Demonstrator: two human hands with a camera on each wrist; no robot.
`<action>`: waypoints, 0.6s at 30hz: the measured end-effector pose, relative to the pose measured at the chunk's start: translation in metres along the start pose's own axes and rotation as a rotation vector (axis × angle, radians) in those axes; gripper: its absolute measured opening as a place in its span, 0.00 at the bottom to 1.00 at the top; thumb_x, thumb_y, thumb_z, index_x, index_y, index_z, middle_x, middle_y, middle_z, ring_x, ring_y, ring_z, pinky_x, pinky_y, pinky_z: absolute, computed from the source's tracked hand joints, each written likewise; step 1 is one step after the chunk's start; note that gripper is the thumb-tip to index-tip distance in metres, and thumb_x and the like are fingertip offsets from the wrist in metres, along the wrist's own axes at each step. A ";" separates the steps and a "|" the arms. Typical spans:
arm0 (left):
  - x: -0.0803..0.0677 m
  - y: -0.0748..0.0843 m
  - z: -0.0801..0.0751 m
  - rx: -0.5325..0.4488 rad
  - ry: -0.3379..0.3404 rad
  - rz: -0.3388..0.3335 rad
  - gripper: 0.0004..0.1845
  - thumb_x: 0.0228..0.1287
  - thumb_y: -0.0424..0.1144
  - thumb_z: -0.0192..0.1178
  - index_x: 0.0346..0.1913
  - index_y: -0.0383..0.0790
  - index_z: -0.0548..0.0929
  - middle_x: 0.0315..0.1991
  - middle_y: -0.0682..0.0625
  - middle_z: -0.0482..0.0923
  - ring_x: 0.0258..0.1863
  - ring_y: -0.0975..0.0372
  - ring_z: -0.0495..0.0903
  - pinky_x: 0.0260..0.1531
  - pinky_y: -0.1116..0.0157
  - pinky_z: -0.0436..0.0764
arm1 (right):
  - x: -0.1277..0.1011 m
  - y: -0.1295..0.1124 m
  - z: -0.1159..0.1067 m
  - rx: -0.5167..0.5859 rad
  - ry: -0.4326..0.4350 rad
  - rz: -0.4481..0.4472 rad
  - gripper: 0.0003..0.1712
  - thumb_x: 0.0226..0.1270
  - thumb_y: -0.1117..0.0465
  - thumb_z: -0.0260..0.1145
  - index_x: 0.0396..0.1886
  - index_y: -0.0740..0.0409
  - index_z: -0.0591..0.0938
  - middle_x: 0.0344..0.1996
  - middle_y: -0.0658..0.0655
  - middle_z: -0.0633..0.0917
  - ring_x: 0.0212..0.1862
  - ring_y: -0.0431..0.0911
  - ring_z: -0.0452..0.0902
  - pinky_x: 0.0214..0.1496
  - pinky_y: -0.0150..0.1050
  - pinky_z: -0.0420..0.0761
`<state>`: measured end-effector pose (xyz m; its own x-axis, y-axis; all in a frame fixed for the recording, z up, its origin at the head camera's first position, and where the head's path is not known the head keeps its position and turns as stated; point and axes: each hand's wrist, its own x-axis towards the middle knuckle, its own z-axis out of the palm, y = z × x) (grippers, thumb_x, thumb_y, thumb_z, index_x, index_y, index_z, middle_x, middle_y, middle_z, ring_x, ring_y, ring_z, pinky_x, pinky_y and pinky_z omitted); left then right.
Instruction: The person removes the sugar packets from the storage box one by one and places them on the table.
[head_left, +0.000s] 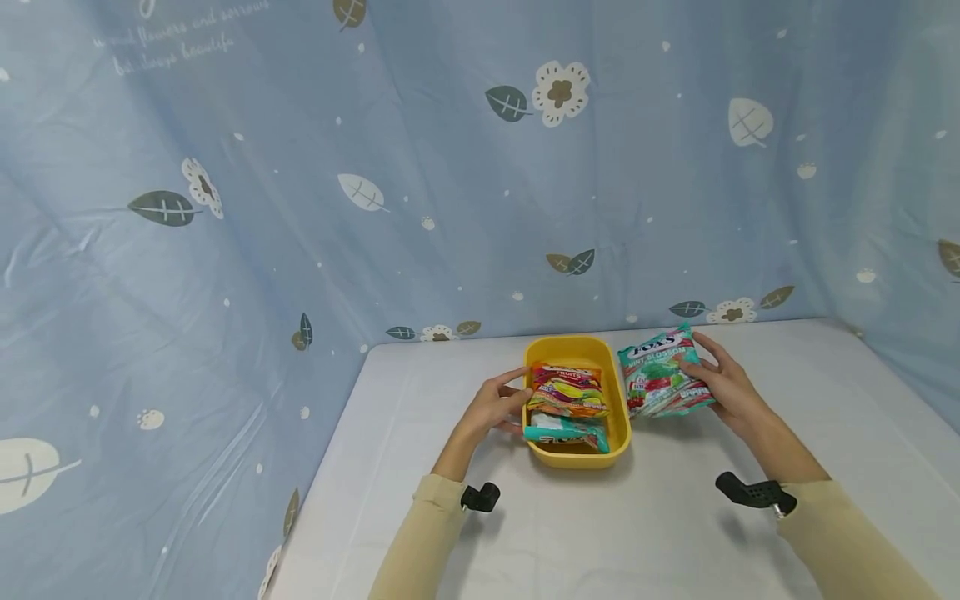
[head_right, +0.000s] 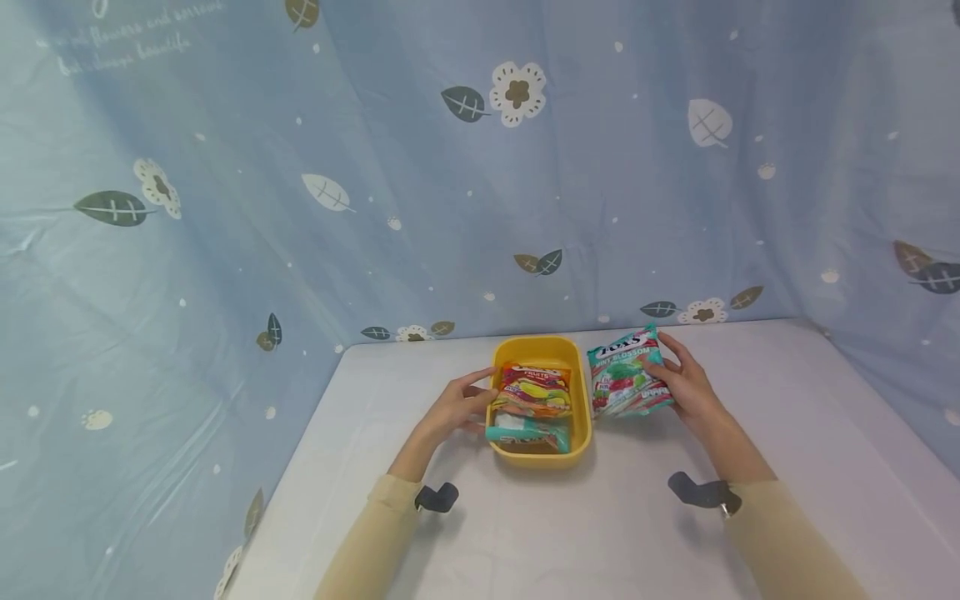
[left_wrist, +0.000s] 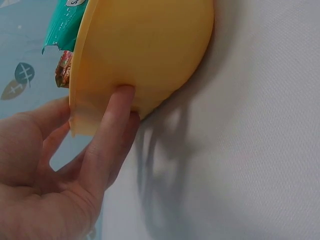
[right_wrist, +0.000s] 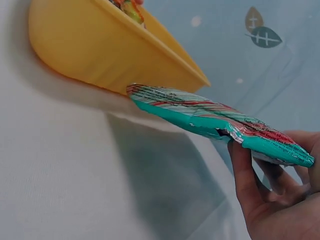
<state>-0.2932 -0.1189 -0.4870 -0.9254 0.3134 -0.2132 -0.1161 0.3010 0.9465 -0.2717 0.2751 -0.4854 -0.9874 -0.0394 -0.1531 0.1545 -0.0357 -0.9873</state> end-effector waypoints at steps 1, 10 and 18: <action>0.000 0.001 0.000 0.000 -0.001 0.000 0.28 0.70 0.46 0.60 0.71 0.56 0.69 0.54 0.38 0.77 0.36 0.56 0.85 0.29 0.53 0.90 | 0.000 0.001 0.000 -0.011 0.001 -0.002 0.48 0.72 0.50 0.61 0.80 0.35 0.41 0.61 0.53 0.70 0.39 0.30 0.82 0.37 0.28 0.85; 0.000 0.001 0.001 0.006 0.009 -0.013 0.27 0.70 0.46 0.60 0.71 0.58 0.70 0.54 0.38 0.76 0.37 0.56 0.85 0.27 0.56 0.90 | 0.001 0.008 -0.002 -0.087 0.005 0.023 0.48 0.73 0.47 0.59 0.80 0.36 0.39 0.75 0.70 0.53 0.40 0.28 0.80 0.39 0.27 0.84; 0.001 0.001 0.001 0.006 0.006 -0.017 0.28 0.70 0.46 0.60 0.71 0.58 0.69 0.54 0.38 0.76 0.36 0.56 0.85 0.28 0.55 0.90 | -0.002 0.011 -0.003 -0.106 0.002 0.023 0.46 0.74 0.47 0.58 0.80 0.37 0.41 0.71 0.67 0.60 0.41 0.28 0.80 0.40 0.28 0.84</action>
<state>-0.2937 -0.1178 -0.4861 -0.9255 0.3028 -0.2274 -0.1295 0.3114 0.9414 -0.2686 0.2781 -0.4963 -0.9837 -0.0367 -0.1760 0.1731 0.0707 -0.9824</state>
